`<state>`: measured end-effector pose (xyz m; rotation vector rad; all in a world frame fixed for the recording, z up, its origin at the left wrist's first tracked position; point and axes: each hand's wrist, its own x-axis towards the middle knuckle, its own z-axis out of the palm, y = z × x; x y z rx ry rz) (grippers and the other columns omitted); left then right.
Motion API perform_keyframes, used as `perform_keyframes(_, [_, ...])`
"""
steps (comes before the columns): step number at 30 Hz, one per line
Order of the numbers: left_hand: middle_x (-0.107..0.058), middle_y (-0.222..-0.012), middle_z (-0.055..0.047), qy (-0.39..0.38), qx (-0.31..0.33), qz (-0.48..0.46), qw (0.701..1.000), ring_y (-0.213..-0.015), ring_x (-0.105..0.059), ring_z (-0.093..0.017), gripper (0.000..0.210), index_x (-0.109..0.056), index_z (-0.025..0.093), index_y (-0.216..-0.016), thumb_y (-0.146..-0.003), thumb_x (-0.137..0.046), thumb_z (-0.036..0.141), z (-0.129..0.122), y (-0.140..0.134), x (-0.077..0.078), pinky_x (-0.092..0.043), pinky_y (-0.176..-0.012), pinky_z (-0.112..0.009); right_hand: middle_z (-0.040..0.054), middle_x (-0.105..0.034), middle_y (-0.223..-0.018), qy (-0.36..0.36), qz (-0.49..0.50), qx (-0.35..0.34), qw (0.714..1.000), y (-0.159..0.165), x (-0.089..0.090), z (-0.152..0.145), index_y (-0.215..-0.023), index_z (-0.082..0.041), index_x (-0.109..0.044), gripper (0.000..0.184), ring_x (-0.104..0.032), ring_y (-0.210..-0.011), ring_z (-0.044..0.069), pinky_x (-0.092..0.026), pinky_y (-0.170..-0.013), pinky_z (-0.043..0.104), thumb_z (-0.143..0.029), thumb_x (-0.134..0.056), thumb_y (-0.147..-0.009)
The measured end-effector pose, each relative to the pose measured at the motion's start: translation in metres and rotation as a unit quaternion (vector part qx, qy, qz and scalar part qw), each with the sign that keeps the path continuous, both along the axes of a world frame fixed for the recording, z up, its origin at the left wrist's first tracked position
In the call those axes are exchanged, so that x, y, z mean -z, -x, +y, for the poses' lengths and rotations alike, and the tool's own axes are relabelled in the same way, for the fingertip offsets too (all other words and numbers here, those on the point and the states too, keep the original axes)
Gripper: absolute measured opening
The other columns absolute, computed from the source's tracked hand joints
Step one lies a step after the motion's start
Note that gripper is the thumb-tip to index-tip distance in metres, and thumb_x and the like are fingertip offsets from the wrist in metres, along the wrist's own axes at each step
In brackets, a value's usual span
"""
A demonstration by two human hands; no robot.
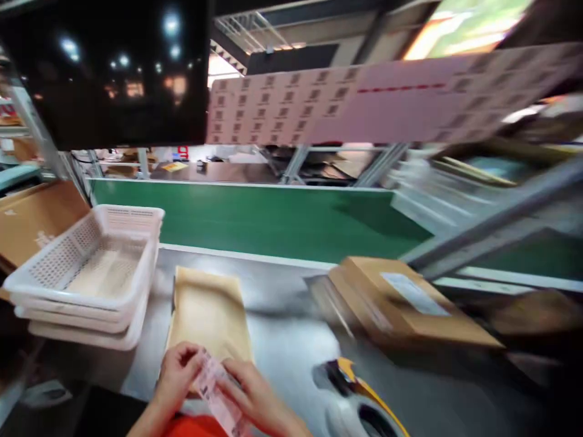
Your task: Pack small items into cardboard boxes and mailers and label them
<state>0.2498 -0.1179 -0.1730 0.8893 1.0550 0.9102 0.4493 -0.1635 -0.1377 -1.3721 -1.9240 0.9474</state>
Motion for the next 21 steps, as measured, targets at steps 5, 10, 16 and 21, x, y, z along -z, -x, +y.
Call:
perform_keyframes(5, [-0.074,-0.070,-0.004,-0.019,0.148,0.017,0.989,-0.062,-0.061,-0.015,0.058,-0.078,0.015,-0.079,-0.065,-0.087,0.070,0.000,-0.055,-0.020,-0.049,-0.062,-0.026,0.0081,-0.078,-0.102,-0.039,0.081,0.180,0.980,-0.027,0.003,-0.030,-0.130,-0.022,-0.065,0.034,-0.075,-0.086,0.023,-0.060,-0.079,0.035,-0.027,-0.058,-0.097])
perform_keyframes(10, [-0.080,-0.082,-0.007,-0.088,0.232,0.036,0.968,-0.079,-0.069,-0.020,0.048,-0.081,0.016,-0.085,-0.075,-0.085,0.062,0.003,-0.077,-0.033,-0.054,-0.073,-0.028,0.0048,-0.075,-0.091,-0.129,0.068,0.240,0.960,-0.033,-0.003,-0.035,-0.098,-0.021,-0.070,0.015,-0.071,-0.082,0.019,-0.058,-0.077,0.031,-0.017,-0.056,-0.095])
perform_keyframes(16, [-0.079,-0.078,-0.007,-0.065,0.211,0.043,0.974,-0.071,-0.066,-0.018,0.051,-0.081,0.015,-0.088,-0.075,-0.083,0.065,0.000,-0.071,-0.028,-0.052,-0.067,-0.026,0.0051,-0.075,-0.089,-0.161,0.063,0.209,0.962,-0.032,0.005,-0.032,-0.096,-0.021,-0.072,0.017,-0.071,-0.084,0.018,-0.057,-0.077,0.030,-0.022,-0.055,-0.101])
perform_keyframes(21, [-0.072,-0.067,-0.002,-0.037,0.183,0.073,0.980,-0.057,-0.056,-0.013,0.048,-0.080,0.015,-0.085,-0.076,-0.081,0.062,-0.006,-0.057,-0.020,-0.044,-0.056,-0.024,0.0048,-0.074,-0.083,-0.146,0.062,0.156,0.975,-0.030,0.008,-0.024,-0.093,-0.021,-0.071,0.022,-0.071,-0.078,0.018,-0.057,-0.071,0.029,-0.030,-0.055,-0.105])
